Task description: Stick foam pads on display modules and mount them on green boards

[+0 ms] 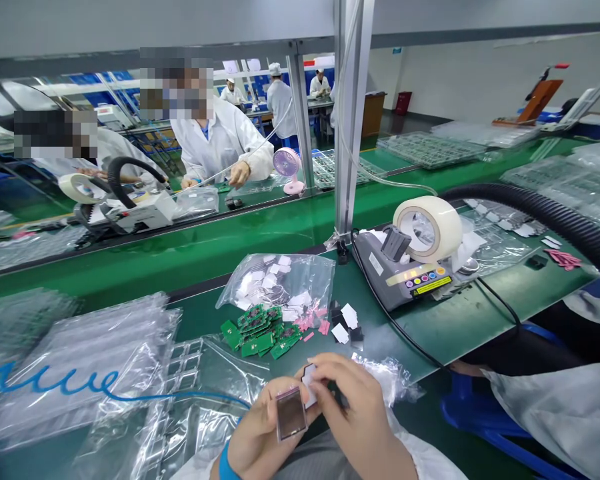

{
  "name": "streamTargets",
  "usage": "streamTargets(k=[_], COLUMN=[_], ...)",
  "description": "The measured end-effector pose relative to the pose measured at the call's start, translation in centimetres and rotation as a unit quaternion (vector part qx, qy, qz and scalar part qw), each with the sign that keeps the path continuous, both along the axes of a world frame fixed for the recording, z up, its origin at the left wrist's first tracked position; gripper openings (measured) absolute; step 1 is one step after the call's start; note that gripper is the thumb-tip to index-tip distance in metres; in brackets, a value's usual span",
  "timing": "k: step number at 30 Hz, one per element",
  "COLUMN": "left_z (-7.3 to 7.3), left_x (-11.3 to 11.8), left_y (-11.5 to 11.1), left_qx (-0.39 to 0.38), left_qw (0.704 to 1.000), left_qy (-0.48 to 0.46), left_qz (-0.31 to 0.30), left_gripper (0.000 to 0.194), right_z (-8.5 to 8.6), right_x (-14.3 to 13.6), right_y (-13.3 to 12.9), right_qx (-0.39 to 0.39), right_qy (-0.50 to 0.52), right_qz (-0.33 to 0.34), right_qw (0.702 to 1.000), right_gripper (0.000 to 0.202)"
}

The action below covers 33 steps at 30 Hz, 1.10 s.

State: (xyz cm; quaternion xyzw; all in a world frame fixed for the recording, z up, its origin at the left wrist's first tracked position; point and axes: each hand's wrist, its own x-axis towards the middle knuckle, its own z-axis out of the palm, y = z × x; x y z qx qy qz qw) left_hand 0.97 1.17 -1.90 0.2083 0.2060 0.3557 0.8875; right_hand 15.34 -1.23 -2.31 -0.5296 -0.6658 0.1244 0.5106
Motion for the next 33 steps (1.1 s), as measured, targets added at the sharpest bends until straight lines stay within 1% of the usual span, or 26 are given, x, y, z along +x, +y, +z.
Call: streamTargets(k=[2,3,4,7,9,10,12,14,17,20,21,23,25,26,28,29,30,31,33], left_z=[0.2,0.3,0.3,0.4,0.4,0.4,0.5,0.4,0.0,-0.5,-0.7,-0.9,-1.1,-1.1,-1.1,-1.0,-0.9,-0.8,-0.7], left_x=[0.2,0.3,0.4,0.6,0.7,0.7,0.8,0.9,1.0,0.7,0.5,0.0,-0.4,-0.5,-0.6,-0.7,-0.7,-0.7,-1.0], left_y=[0.0,0.0,0.0,-0.1,-0.1,-0.1,-0.2,-0.2,-0.1,0.3,0.5,0.9,1.2,1.4,1.5,1.6,1.7,1.8,2.0], left_qx=[0.000,0.001,0.001,-0.004,-0.008,-0.008,-0.008,-0.011,-0.026,-0.051,-0.060,-0.069,-0.067,-0.064,-0.057,-0.055,-0.051,-0.047,-0.041], left_qw=[1.000,1.000,1.000,1.000,1.000,1.000,1.000,1.000,0.999,0.995,0.993,0.992,0.992,0.992,0.993,0.994,0.994,0.994,0.995], left_qy=[0.000,-0.001,-0.002,-0.001,-0.003,-0.004,-0.004,-0.004,-0.040,-0.084,-0.089,-0.090,-0.090,-0.091,-0.091,-0.088,-0.084,-0.077,-0.054], left_qz=[-0.006,-0.005,-0.002,0.016,0.023,0.023,0.018,0.016,0.015,0.031,0.041,0.057,0.060,0.057,0.049,0.047,0.048,0.054,0.070], left_gripper=[0.037,0.036,0.035,0.030,0.029,0.029,0.031,0.032,0.028,0.023,0.021,0.019,0.020,0.022,0.024,0.023,0.022,0.021,0.019], right_z=[0.0,-0.1,-0.1,-0.4,-0.5,-0.5,-0.5,-0.4,0.1,0.3,0.1,-0.9,-2.6,-3.5,-4.8,-4.9,-4.6,-3.8,-1.5], right_x=[0.0,0.1,0.1,0.3,0.4,0.4,0.4,0.1,-0.1,0.7,1.3,3.0,4.7,5.4,6.2,6.2,5.9,5.4,3.9], right_y=[0.0,-0.1,-0.2,-0.4,-0.4,-0.3,0.0,0.2,-0.2,-1.5,-2.0,-2.6,-2.5,-2.2,-1.4,-1.1,-0.9,-0.8,-1.1], right_qx=[-0.030,-0.033,-0.023,0.042,0.073,0.074,0.051,0.010,-0.033,-0.038,-0.048,-0.105,-0.183,-0.203,-0.220,-0.218,-0.214,-0.212,-0.209], right_qy=[0.021,0.013,-0.003,-0.064,-0.081,-0.076,-0.039,0.004,0.018,0.024,0.032,0.036,0.022,0.016,0.017,0.024,0.028,0.043,0.103], right_qz=[-0.015,-0.017,-0.015,0.002,0.000,-0.004,-0.008,-0.008,-0.018,-0.035,-0.038,-0.031,-0.018,-0.016,-0.017,-0.018,-0.016,0.003,0.074], right_qw=[0.999,0.999,1.000,0.997,0.994,0.994,0.998,1.000,0.999,0.998,0.998,0.993,0.983,0.979,0.975,0.976,0.976,0.976,0.970], right_gripper=[0.016,0.020,0.022,0.030,0.032,0.030,0.020,0.011,0.013,0.014,0.014,0.015,0.016,0.017,0.020,0.022,0.024,0.029,0.042])
